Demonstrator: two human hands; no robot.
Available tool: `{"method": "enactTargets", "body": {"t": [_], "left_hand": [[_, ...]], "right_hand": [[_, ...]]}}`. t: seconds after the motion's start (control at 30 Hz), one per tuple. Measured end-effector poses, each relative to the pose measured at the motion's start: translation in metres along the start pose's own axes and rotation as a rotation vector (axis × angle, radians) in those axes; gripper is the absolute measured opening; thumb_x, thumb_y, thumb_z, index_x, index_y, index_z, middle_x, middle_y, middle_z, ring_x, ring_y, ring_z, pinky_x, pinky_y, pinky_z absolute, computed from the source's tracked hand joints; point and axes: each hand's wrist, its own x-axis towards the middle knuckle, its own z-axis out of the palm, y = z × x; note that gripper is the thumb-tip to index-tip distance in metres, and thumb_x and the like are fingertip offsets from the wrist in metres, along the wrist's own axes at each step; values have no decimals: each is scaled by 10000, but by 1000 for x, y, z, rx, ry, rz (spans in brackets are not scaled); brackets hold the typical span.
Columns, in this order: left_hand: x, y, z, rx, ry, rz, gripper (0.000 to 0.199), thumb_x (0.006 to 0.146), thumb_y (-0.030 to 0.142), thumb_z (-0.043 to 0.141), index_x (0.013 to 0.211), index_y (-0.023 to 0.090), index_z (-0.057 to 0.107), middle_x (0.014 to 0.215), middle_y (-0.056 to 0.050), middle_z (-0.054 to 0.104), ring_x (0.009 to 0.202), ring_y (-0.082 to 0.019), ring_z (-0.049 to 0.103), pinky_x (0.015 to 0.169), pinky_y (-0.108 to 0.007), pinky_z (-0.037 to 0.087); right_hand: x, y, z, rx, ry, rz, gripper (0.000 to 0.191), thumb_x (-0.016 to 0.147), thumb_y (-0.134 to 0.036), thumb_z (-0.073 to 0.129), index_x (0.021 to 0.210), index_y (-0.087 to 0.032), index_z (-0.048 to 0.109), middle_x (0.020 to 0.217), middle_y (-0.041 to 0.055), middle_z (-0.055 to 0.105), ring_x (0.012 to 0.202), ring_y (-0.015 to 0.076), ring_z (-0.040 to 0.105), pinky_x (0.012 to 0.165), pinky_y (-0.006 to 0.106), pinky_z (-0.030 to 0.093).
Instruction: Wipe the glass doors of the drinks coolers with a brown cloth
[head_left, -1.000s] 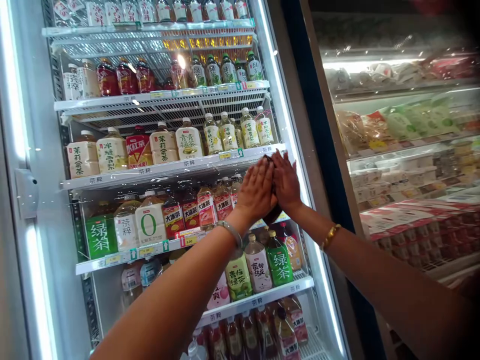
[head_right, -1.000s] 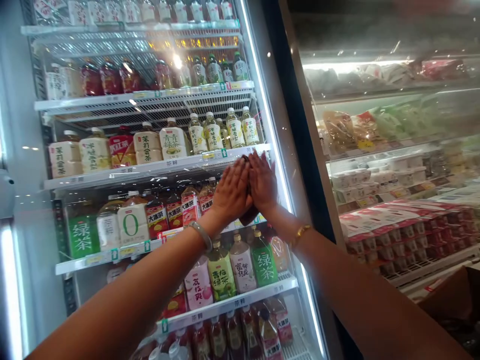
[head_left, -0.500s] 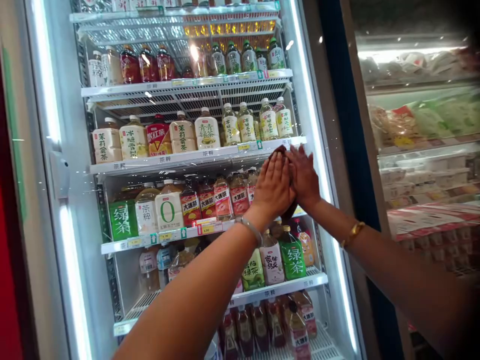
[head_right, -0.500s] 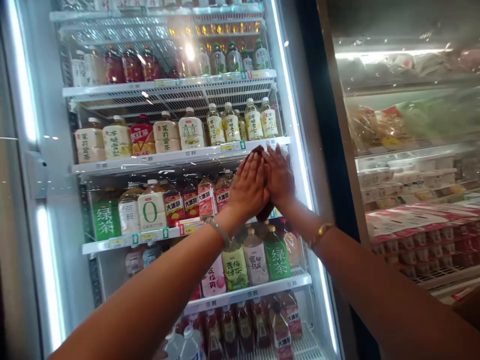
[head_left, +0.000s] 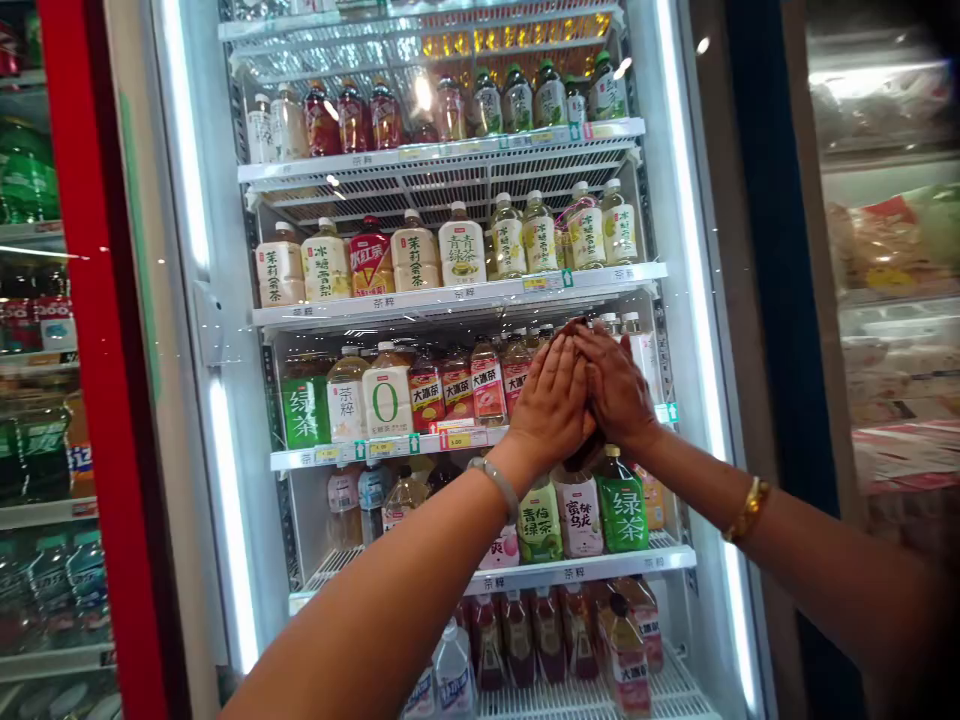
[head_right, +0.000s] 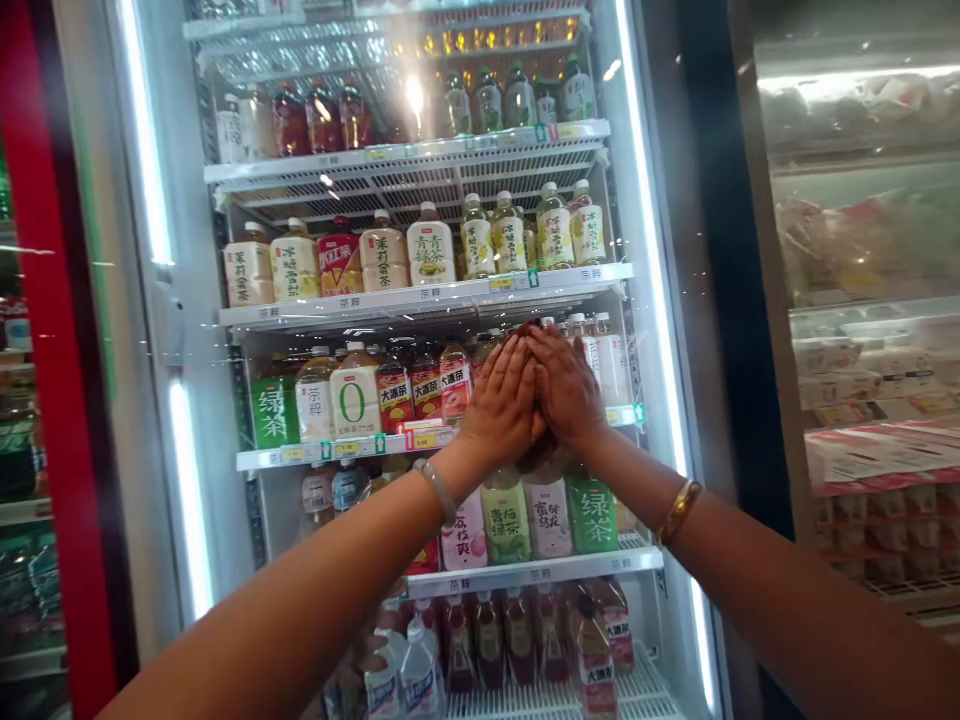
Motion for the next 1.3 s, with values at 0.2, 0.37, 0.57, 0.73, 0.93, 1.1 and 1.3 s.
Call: {"method": "enactTargets", "body": {"t": [0.2, 0.37, 0.57, 0.73, 0.93, 1.1, 1.3], "left_hand": [[38, -69, -24, 71, -21, -136, 659, 944, 242, 486, 1554, 26, 359, 1669, -233, 371, 1618, -303, 226, 1353, -503, 184], [-12, -62, -43, 94, -10, -179, 715, 947, 233, 472, 1605, 55, 258, 1696, -224, 321, 1633, -292, 161, 1339, -523, 215], [-21, -40, -48, 108, -84, -177, 765, 946, 249, 458, 1633, 33, 198, 1704, -208, 313, 1627, -284, 186, 1345, -512, 180], [13, -99, -72, 164, -109, -256, 698, 936, 214, 449, 1599, 38, 321, 1675, -197, 379, 1597, -274, 295, 1351, -506, 153], [-51, -113, -96, 177, -9, -276, 719, 908, 159, 467, 1604, 69, 310, 1677, -207, 371, 1618, -276, 227, 1334, -539, 225], [-82, -57, -71, 128, -11, -304, 772, 929, 189, 493, 1641, 100, 210, 1712, -197, 295, 1632, -279, 149, 1315, -557, 280], [-22, -97, -71, 107, -25, -299, 645, 965, 192, 435, 1594, 77, 349, 1682, -175, 376, 1610, -257, 258, 1347, -500, 218]], "right_hand": [[88, -22, 40, -19, 22, 24, 483, 1069, -366, 305, 1323, -190, 676, 1470, 79, 636, 1496, 222, 468, 1330, 495, 275], [48, -51, 46, -13, -84, -50, 518, 1074, -386, 308, 1516, -215, 514, 1585, 58, 522, 1561, 203, 362, 1348, 509, 217], [7, -41, 29, -19, -159, -122, 540, 1069, -348, 324, 1584, -214, 414, 1636, 67, 451, 1581, 202, 317, 1334, 523, 249], [80, -65, 65, -42, -122, -30, 510, 1064, -361, 318, 1504, -220, 535, 1606, 54, 496, 1574, 217, 335, 1357, 542, 151], [54, -118, 90, 7, -208, -91, 521, 1064, -333, 313, 1535, -204, 494, 1646, 51, 436, 1589, 208, 300, 1365, 526, 156], [-11, -98, 64, 13, -203, -148, 532, 1059, -358, 367, 1577, -252, 426, 1629, 51, 464, 1572, 216, 340, 1345, 551, 215], [58, -82, 73, -48, -168, -110, 499, 1061, -358, 338, 1511, -231, 513, 1593, 70, 512, 1562, 233, 360, 1351, 598, 103]]}}
